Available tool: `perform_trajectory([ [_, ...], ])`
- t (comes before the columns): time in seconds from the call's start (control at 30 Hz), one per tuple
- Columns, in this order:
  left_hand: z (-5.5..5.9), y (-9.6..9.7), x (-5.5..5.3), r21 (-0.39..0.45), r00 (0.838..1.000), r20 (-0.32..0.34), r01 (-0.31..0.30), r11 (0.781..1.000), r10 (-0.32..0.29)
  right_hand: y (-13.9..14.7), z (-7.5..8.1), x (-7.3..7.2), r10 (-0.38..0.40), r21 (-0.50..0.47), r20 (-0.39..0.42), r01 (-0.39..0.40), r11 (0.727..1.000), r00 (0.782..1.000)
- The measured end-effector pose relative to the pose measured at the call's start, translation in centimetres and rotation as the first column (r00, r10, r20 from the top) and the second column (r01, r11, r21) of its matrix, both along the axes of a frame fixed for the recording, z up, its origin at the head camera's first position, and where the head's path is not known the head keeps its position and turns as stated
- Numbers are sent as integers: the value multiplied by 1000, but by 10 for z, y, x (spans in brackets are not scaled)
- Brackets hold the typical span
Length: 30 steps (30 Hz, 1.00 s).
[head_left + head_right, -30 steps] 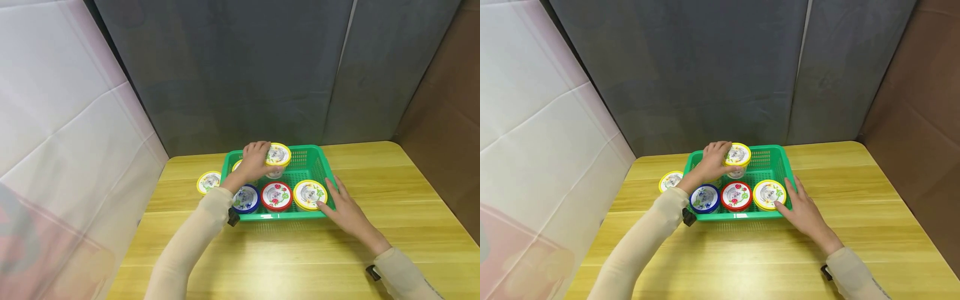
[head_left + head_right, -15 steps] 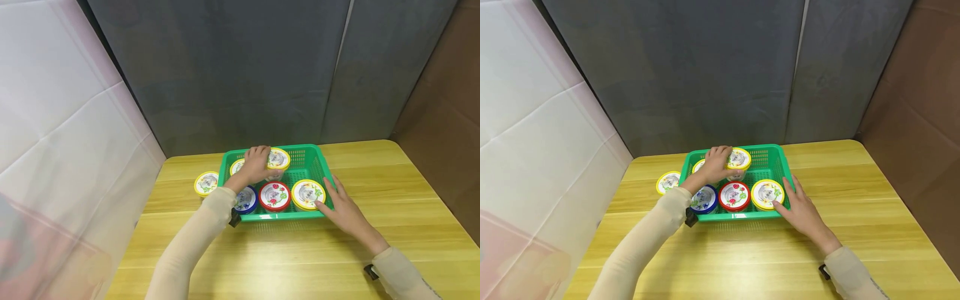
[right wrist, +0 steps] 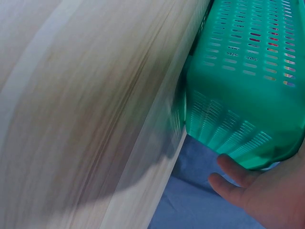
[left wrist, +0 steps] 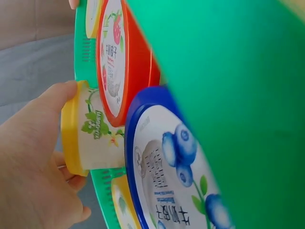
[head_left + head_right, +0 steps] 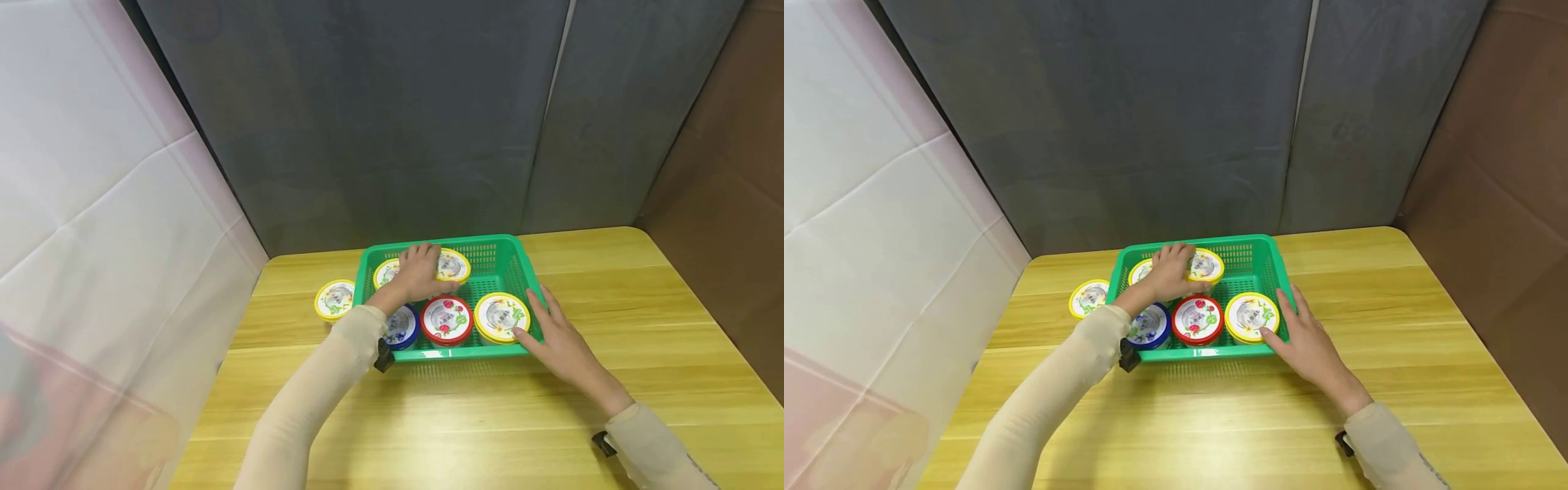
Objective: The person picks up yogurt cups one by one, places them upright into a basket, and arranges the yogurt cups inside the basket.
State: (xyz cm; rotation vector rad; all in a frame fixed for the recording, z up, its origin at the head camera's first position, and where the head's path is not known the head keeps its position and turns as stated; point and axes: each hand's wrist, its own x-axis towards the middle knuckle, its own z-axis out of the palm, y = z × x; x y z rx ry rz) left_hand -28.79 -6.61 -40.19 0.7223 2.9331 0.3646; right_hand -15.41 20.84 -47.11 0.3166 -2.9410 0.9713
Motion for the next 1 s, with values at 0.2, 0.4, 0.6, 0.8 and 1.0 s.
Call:
perform_trajectory([
  [0.2, -3, 0, -1, 21, 1000, 19, 3, 1000, -4, 0, 1, 1, 0, -9, -5, 0, 1000, 1000],
  [0.4, -4, 1, -2, 30, 999, 33, -7, 1000, 6, 0, 1, 1, -2, -14, -4, 2, 1000, 1000],
  [0.6, -6, 3, 0, 14, 999, 41, -22, 1000, 21, 0, 0, 2, -1, -13, -2, 1, 1000, 1000],
  [0.8, -8, 5, 1, 15, 998, 55, -35, 999, 34, 2, 1, 2, -3, -8, 3, 3, 1000, 1000],
  [1.0, -8, 8, 0, 25, 995, 68, -77, 997, 75, 3, 2, 2, -3, -10, 7, 3, 1000, 1000],
])
